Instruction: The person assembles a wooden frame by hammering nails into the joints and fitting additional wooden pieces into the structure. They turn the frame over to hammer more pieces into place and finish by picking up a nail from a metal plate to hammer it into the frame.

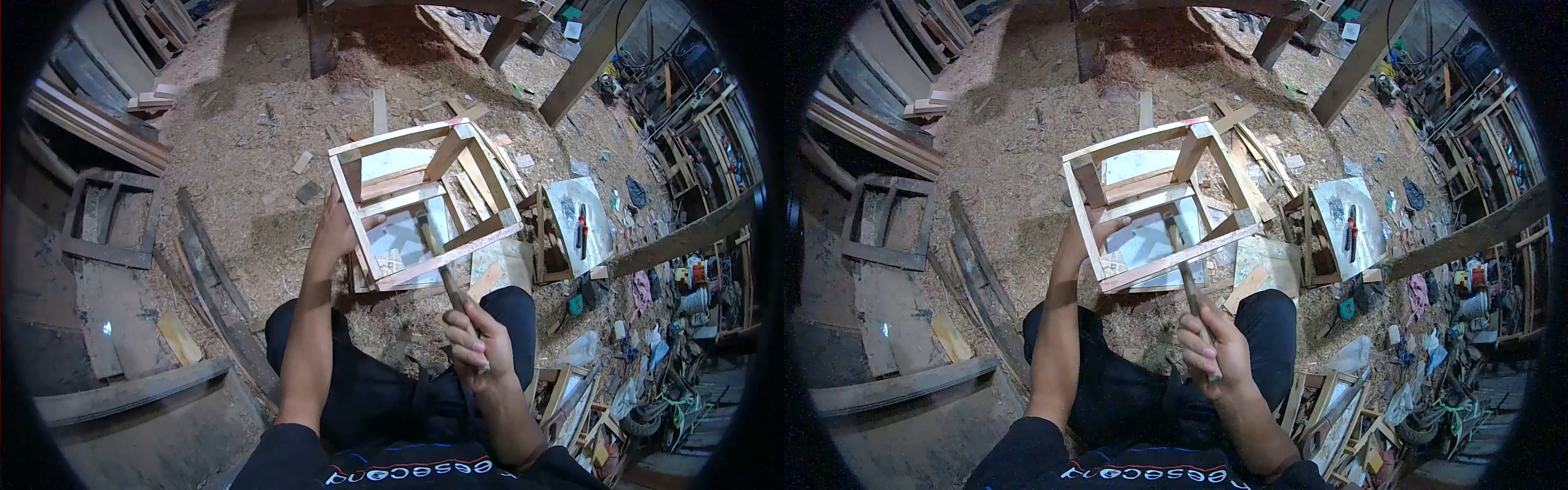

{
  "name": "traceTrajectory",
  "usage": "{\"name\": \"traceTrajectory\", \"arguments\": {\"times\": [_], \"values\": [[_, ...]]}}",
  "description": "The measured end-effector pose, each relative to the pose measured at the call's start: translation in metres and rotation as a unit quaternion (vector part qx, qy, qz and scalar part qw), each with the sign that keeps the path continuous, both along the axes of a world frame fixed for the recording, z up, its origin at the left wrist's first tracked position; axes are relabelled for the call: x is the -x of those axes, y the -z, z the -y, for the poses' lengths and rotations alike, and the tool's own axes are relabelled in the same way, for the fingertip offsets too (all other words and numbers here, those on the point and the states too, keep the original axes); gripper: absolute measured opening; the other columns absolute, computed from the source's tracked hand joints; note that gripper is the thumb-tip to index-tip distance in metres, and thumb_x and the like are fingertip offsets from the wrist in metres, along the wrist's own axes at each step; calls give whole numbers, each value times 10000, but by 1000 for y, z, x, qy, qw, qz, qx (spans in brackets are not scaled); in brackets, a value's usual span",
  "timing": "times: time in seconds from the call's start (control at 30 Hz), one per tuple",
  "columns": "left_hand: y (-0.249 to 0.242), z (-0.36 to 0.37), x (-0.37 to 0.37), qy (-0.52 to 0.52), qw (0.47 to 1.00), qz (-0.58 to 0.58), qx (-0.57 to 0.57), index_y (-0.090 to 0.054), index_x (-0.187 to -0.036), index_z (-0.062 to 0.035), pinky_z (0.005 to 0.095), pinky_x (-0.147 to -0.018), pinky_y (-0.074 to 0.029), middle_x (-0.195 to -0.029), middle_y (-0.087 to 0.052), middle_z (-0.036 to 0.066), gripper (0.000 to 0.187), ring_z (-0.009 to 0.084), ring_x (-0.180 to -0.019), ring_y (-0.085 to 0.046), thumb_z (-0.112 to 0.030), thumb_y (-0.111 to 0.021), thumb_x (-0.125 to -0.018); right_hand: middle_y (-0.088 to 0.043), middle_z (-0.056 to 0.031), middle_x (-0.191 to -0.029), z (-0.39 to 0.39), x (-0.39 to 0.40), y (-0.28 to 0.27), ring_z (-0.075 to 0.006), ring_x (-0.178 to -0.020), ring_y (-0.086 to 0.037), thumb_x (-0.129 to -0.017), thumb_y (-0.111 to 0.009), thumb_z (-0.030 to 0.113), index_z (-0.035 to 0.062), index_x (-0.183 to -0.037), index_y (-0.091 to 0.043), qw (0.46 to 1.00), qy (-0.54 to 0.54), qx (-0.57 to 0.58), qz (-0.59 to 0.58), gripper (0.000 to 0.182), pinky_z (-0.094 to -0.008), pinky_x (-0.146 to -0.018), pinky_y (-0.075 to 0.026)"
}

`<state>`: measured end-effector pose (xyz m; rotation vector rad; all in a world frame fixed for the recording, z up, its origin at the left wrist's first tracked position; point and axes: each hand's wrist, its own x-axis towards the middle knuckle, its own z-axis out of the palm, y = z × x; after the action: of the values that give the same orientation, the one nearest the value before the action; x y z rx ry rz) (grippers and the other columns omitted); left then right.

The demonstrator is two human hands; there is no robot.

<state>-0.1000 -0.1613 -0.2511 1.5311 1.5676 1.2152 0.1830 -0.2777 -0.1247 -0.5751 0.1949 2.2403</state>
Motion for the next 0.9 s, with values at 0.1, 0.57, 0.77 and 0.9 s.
{"name": "traceTrajectory", "arguments": {"times": [0.1,0.57,0.77,0.9], "values": [[1,0,-1,-11,1000,-16,3,-561,-1274,-23,463,-1060,-363,-1342,-469,224,710,387,-1271,-445,-263,-847,-670,-430,-16,-774,20,-12,-12,-52,-458,-358,-1024,-428,189,96,-1329,-390,982,-97,-68,148,321,-174,-318,-307],[-10,63,-25,-204,831,516,42,-471,-1347,-7,320,-953,-478,-1267,-592,129,532,202,-1151,-582,-426,-382,-1032,-567,-27,-827,33,-32,50,-58,-625,-455,-928,-541,-4,-46,-1433,-363,637,-129,-552,523,537,-197,-576,-417],[-14,46,-24,-216,813,534,87,-602,-1181,-55,266,-605,-532,-915,-672,64,526,145,-678,-627,-484,-339,-1029,-627,-213,-920,7,-8,48,-309,-753,-642,-872,-576,-31,-55,-1399,-400,554,-88,-624,543,556,-339,-739,-514],[-26,42,-26,-181,832,512,117,-623,-1072,-104,250,-555,-515,-808,-639,26,537,125,-638,-600,-530,-299,-1021,-625,-269,-1009,-6,-4,46,-417,-878,-630,-864,-578,-32,-46,-1396,-404,531,-196,-616,548,560,-393,-784,-508]]}}
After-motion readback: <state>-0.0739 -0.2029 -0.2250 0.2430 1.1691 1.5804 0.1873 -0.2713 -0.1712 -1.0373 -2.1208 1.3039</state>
